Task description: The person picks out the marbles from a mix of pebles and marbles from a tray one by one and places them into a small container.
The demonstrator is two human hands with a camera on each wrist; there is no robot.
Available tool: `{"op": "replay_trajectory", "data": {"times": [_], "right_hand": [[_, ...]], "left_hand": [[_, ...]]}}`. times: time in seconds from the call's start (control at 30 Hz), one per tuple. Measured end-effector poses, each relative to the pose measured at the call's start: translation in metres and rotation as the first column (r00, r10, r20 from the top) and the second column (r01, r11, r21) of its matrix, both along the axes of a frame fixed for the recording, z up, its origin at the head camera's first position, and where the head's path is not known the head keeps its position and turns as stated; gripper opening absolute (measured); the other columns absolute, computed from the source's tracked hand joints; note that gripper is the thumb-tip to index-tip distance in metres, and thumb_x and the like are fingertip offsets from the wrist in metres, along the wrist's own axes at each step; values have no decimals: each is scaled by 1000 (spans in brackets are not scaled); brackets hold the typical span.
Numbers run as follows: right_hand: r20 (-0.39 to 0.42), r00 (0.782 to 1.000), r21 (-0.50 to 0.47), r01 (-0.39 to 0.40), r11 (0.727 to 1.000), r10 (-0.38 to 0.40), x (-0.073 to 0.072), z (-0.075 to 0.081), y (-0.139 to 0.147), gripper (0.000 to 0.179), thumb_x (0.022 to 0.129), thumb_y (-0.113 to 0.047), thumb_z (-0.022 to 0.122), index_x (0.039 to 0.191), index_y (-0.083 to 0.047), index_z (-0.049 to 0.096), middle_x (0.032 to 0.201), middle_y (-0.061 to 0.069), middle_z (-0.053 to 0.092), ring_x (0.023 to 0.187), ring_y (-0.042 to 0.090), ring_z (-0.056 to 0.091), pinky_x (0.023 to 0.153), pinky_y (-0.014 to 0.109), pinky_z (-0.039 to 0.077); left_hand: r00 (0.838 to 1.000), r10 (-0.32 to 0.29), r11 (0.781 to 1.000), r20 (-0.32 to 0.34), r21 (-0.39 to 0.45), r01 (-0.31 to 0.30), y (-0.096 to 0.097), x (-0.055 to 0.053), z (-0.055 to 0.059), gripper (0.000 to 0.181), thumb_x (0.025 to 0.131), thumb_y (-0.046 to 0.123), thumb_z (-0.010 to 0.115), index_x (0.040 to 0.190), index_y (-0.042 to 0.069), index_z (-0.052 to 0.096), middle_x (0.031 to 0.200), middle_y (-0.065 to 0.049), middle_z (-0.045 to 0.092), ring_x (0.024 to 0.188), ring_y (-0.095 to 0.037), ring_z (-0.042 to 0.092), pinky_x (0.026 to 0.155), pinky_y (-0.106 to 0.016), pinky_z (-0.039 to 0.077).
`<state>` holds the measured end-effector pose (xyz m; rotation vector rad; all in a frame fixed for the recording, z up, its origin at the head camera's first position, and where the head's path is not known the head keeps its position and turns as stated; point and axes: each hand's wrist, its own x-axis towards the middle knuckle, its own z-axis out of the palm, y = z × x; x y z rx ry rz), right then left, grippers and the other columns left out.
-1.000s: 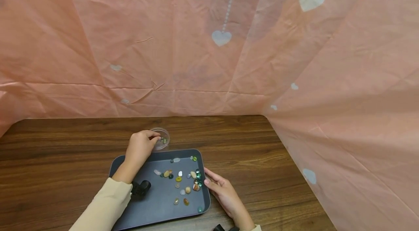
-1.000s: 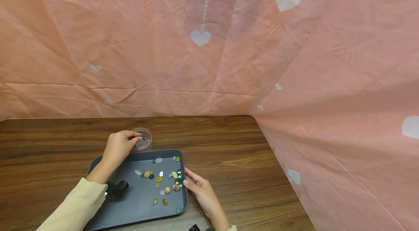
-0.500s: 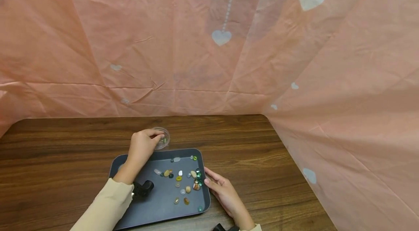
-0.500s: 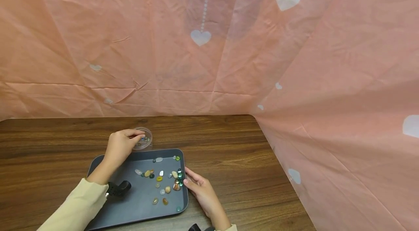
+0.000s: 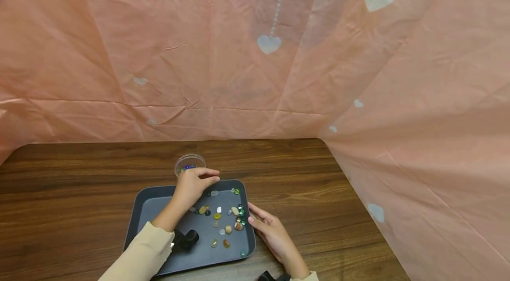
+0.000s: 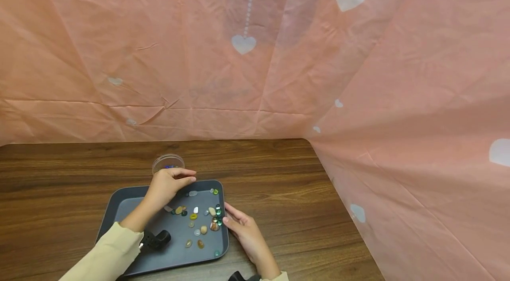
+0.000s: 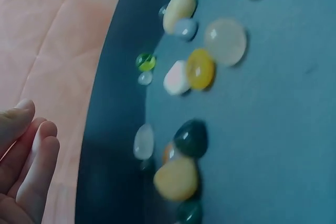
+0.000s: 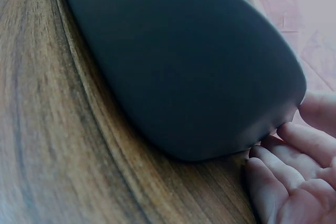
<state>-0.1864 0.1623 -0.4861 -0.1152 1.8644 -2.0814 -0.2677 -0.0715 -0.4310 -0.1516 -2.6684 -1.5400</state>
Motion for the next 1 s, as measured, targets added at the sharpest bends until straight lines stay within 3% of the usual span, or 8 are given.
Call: {"op": "replay_trajectory", "data": {"times": [0.23, 0.67, 1.0], "right_hand": [[-5, 1000, 18, -1, 1000, 1, 0, 0, 0, 52, 93, -19, 55, 139, -2, 39, 143, 17, 39, 130, 22, 40, 100, 25, 39], [-10, 1000, 7, -17, 1000, 17, -2, 0, 1, 51, 94, -18, 53, 140, -3, 38, 145, 15, 37, 131, 22, 39, 100, 25, 39], [-12, 1000, -7, -23, 1000, 23, -1, 2, 1, 53, 93, -18, 54, 140, -2, 37, 145, 17, 36, 132, 22, 38, 99, 23, 39]], "left_hand": [[992, -85, 994, 93, 71, 79, 15, 2, -11, 14, 78, 19, 74, 92, 16, 75, 91, -1, 72, 72, -11, 63, 62, -27, 49], [957, -272, 961, 103, -16, 275, 34, 6, -25, 13, 76, 21, 76, 87, 15, 75, 82, 3, 72, 72, -7, 60, 67, -27, 48], [954, -288, 954, 87, -55, 294, 44, 8, -34, 11, 75, 17, 76, 84, 12, 75, 80, 1, 72, 67, -5, 57, 57, -24, 45]]}}
